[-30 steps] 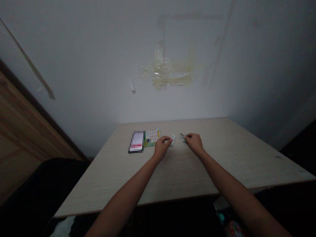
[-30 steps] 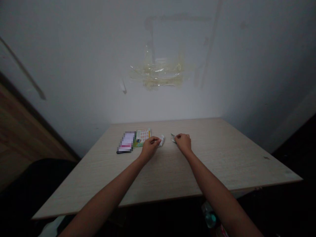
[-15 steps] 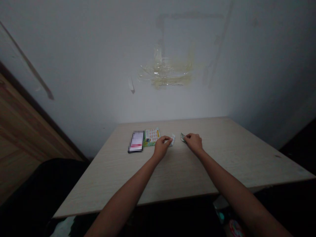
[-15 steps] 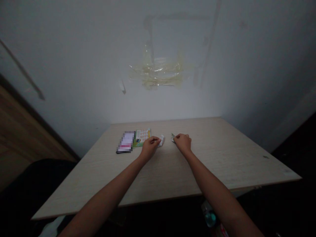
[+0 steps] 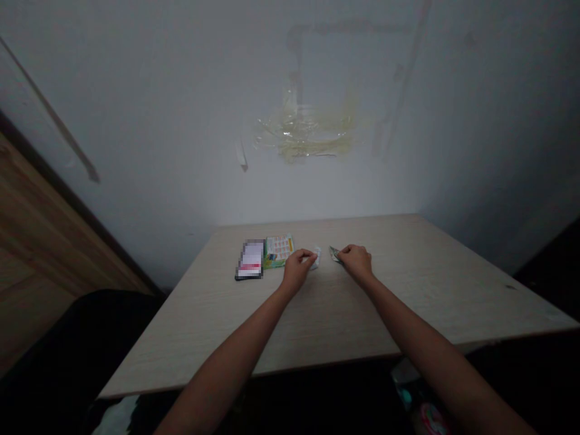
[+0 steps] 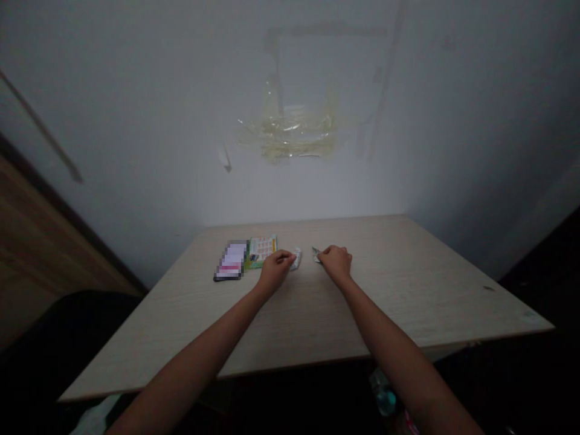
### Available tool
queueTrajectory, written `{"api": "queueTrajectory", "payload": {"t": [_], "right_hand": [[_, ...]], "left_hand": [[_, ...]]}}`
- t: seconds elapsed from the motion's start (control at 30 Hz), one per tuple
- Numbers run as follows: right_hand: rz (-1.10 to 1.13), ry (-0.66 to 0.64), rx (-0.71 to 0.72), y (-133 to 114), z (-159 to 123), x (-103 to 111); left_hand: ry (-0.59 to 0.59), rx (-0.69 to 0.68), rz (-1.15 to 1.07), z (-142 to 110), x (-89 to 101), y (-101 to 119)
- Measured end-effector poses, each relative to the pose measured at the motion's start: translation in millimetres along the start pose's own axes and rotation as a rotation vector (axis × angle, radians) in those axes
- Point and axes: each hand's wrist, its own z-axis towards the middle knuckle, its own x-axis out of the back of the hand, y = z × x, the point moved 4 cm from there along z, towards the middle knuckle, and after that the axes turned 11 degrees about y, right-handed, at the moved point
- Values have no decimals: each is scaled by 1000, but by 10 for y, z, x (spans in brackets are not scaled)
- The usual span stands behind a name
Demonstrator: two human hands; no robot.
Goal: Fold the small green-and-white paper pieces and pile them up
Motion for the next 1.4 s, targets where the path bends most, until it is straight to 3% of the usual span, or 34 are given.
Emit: {"api": "queueTrajectory", "payload": {"t": [0.2,0.33,0.53,0.77,1.4], "right_hand": [[85,54,18,15,13,-36],[287,94,12,5,28,-76],[613,-46,-27,-98,-51,-219],[738,-157,-50,-202,-142,-324],[1030,-432,-46,-365,-184,-205]], "left_hand": [[6,5,-24,5,-6,9],[11,4,-36,16,-19,-13],[19,-24,-30,15,-26,-47],[46,-44,-7,18,-11,-60],[124,-33,-24,22,62,-20]]}}
